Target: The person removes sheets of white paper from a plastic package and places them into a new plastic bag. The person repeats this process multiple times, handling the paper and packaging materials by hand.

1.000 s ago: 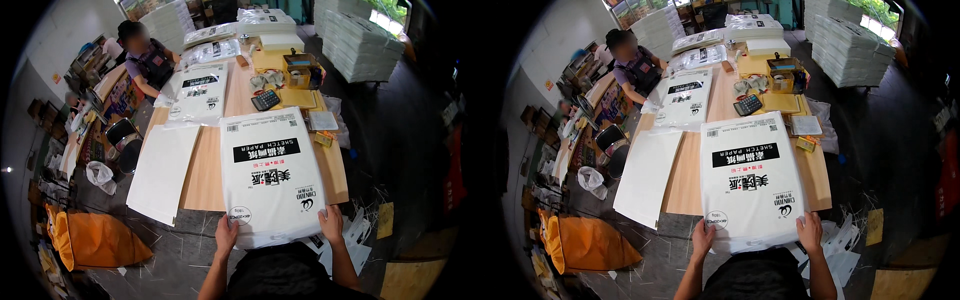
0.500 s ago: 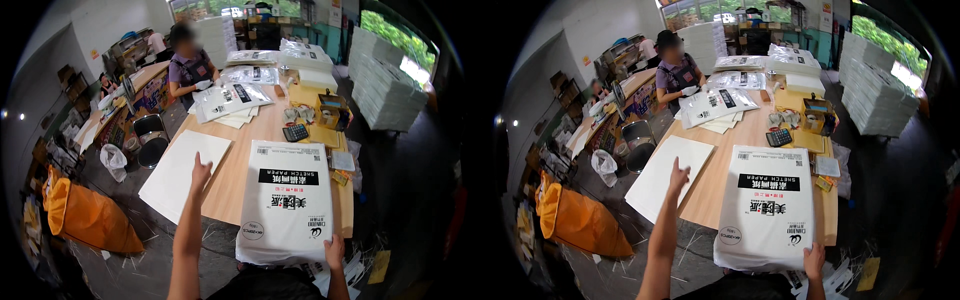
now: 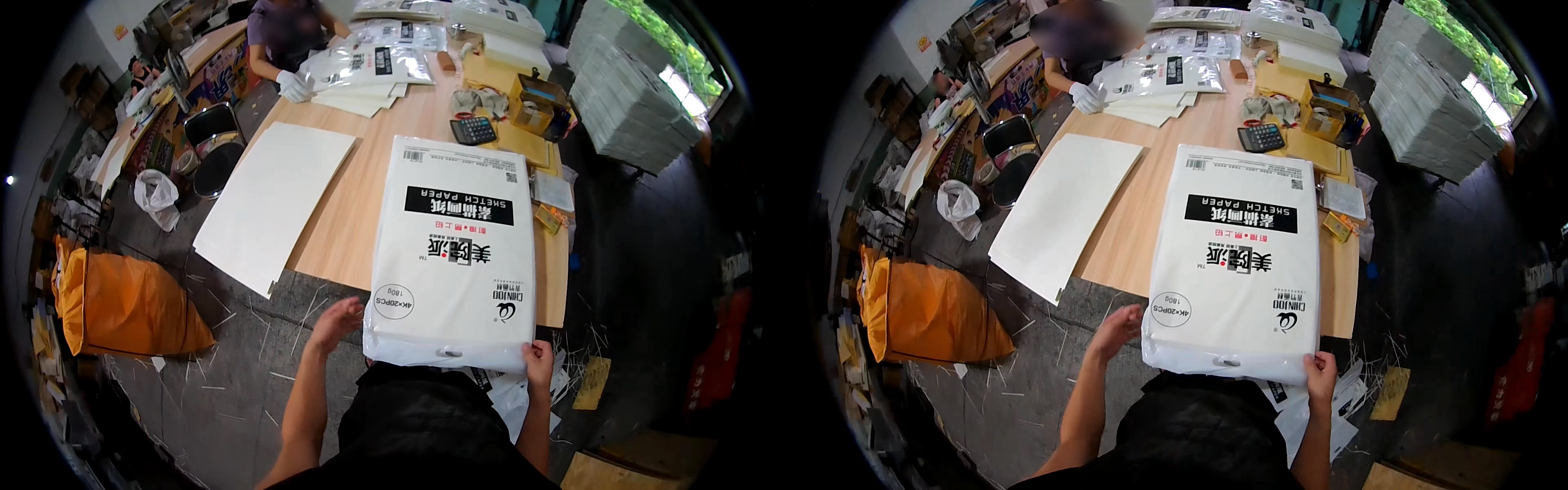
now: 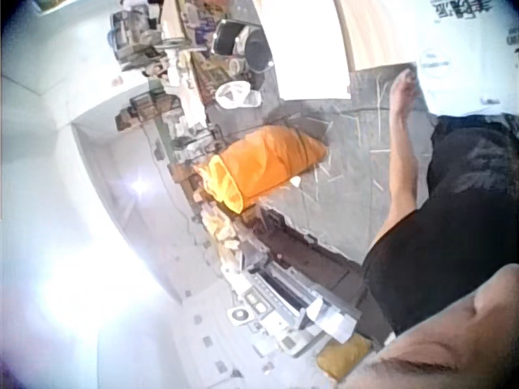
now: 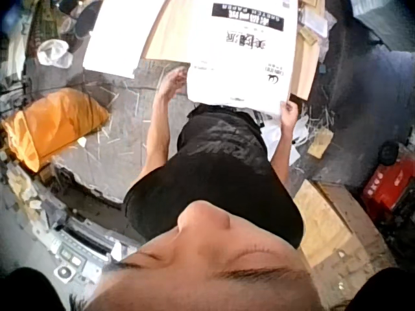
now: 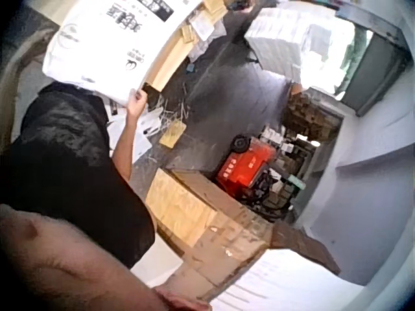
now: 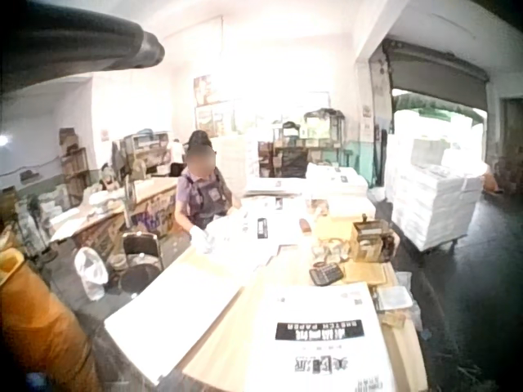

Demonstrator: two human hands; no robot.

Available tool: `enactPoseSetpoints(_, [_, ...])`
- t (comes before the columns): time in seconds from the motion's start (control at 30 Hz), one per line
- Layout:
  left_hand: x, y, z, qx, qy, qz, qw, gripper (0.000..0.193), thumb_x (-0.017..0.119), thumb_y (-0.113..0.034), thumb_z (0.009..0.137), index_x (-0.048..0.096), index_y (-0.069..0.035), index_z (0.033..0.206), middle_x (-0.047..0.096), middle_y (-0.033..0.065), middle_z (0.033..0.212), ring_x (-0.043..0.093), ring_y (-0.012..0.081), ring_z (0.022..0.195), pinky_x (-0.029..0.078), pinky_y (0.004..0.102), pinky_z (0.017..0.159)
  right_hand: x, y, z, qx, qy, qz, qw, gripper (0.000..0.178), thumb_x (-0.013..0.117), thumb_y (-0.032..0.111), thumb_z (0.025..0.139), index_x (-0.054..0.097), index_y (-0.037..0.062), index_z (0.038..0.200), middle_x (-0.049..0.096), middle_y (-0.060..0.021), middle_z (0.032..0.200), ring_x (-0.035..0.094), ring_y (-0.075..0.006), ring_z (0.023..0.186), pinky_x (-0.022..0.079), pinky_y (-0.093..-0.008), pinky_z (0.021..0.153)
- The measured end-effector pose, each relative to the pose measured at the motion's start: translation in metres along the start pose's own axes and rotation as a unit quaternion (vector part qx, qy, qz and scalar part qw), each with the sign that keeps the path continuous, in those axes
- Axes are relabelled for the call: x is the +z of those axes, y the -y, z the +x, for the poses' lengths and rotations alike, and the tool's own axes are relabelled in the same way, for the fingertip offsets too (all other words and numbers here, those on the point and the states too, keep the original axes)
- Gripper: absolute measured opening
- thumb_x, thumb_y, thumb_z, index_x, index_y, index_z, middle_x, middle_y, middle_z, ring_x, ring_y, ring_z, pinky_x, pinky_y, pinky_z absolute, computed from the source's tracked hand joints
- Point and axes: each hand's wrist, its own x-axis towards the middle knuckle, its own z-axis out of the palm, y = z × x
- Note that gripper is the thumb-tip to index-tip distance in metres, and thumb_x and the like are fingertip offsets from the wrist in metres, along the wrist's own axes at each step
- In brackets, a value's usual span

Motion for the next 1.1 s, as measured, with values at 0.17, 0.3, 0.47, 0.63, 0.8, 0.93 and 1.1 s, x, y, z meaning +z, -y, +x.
enactPoseSetpoints(0.17, [0.033, 0.026, -0.039, 0.032, -0.054, -0.057, 0.996, 0.041, 0.055, -0.033, 0.097, 0.055, -0.005, 0.127, 0.065, 0.0042, 0.107, 0.062, 0.0173, 0.095, 0.049, 0.0350, 0.087, -0.007, 0.026, -0.002, 0.020, 0.028, 0.004, 0.999, 0.025, 0.068, 0.013, 0.086, 0.057, -0.0006, 0.104, 0.060, -0.0039, 0.087, 0.054, -0.0093, 0.077, 0.045, -0.0243, 0.072])
enactPoseSetpoints(0.3, [0.055, 0.022, -0.039, 0.140, -0.050, 0.097, 0.984, 0.032, 0.066, -0.021, 0.091, 0.059, -0.002, 0.116, 0.066, 0.0042, 0.091, 0.060, 0.0117, 0.081, 0.050, 0.0275, 0.073, -0.005, 0.041, 0.009, 0.022, 0.061, -0.016, 0.998, 0.026, 0.067, 0.017, 0.087, 0.059, -0.0018, 0.103, 0.061, -0.0038, 0.088, 0.054, -0.0098, 0.080, 0.044, -0.0242, 0.073])
enactPoseSetpoints(0.47, [0.100, 0.017, -0.070, 0.211, -0.212, 0.403, 0.865, 0.049, 0.074, -0.022, 0.081, 0.054, -0.003, 0.122, 0.065, 0.0185, 0.084, 0.066, 0.0324, 0.078, 0.053, 0.0382, 0.069, -0.013, 0.039, 0.022, 0.027, 0.095, 0.012, 0.995, 0.024, 0.065, 0.016, 0.086, 0.061, -0.0028, 0.101, 0.060, -0.0034, 0.087, 0.053, -0.0106, 0.080, 0.043, -0.0243, 0.073])
enactPoseSetpoints(0.63, [0.157, 0.022, -0.099, 0.284, -0.047, 0.576, 0.765, 0.057, 0.061, -0.015, 0.086, 0.040, -0.005, 0.138, 0.058, 0.0160, 0.096, 0.062, 0.0363, 0.083, 0.051, 0.0453, 0.070, -0.025, 0.016, 0.034, 0.030, 0.047, -0.019, 0.998, 0.021, 0.062, 0.017, 0.089, 0.059, -0.0004, 0.099, 0.058, -0.0024, 0.083, 0.052, -0.0098, 0.072, 0.042, -0.0250, 0.060])
enactPoseSetpoints(0.8, [0.157, 0.029, -0.086, 0.313, 0.107, 0.473, 0.817, 0.034, 0.062, -0.011, 0.087, 0.058, -0.005, 0.120, 0.061, 0.0131, 0.092, 0.063, 0.0298, 0.081, 0.052, 0.0393, 0.070, -0.024, 0.028, 0.041, 0.047, 0.105, -0.072, 0.991, 0.016, 0.059, 0.019, 0.093, 0.057, 0.0036, 0.095, 0.057, -0.0016, 0.075, 0.051, -0.0084, 0.058, 0.039, -0.0249, 0.046])
enactPoseSetpoints(0.93, [0.143, 0.022, -0.094, 0.325, -0.070, 0.355, 0.874, 0.020, 0.063, -0.008, 0.086, 0.066, -0.004, 0.106, 0.064, 0.0132, 0.088, 0.066, 0.0251, 0.078, 0.052, 0.0343, 0.067, -0.032, 0.017, 0.042, 0.017, 0.094, -0.109, 0.989, 0.017, 0.060, 0.019, 0.094, 0.057, 0.0018, 0.094, 0.058, -0.0025, 0.075, 0.052, -0.0091, 0.059, 0.042, -0.0253, 0.049])
enactPoseSetpoints(1.1, [0.107, -0.002, -0.076, 0.336, -0.329, 0.358, 0.807, 0.028, 0.071, -0.020, 0.082, 0.061, -0.003, 0.102, 0.057, 0.0096, 0.082, 0.059, 0.0239, 0.076, 0.049, 0.0351, 0.069, -0.024, 0.019, 0.039, -0.037, 0.073, -0.148, 0.986, 0.019, 0.060, 0.018, 0.093, 0.059, -0.0011, 0.090, 0.059, -0.0026, 0.080, 0.052, -0.0103, 0.075, 0.045, -0.0276, 0.069])
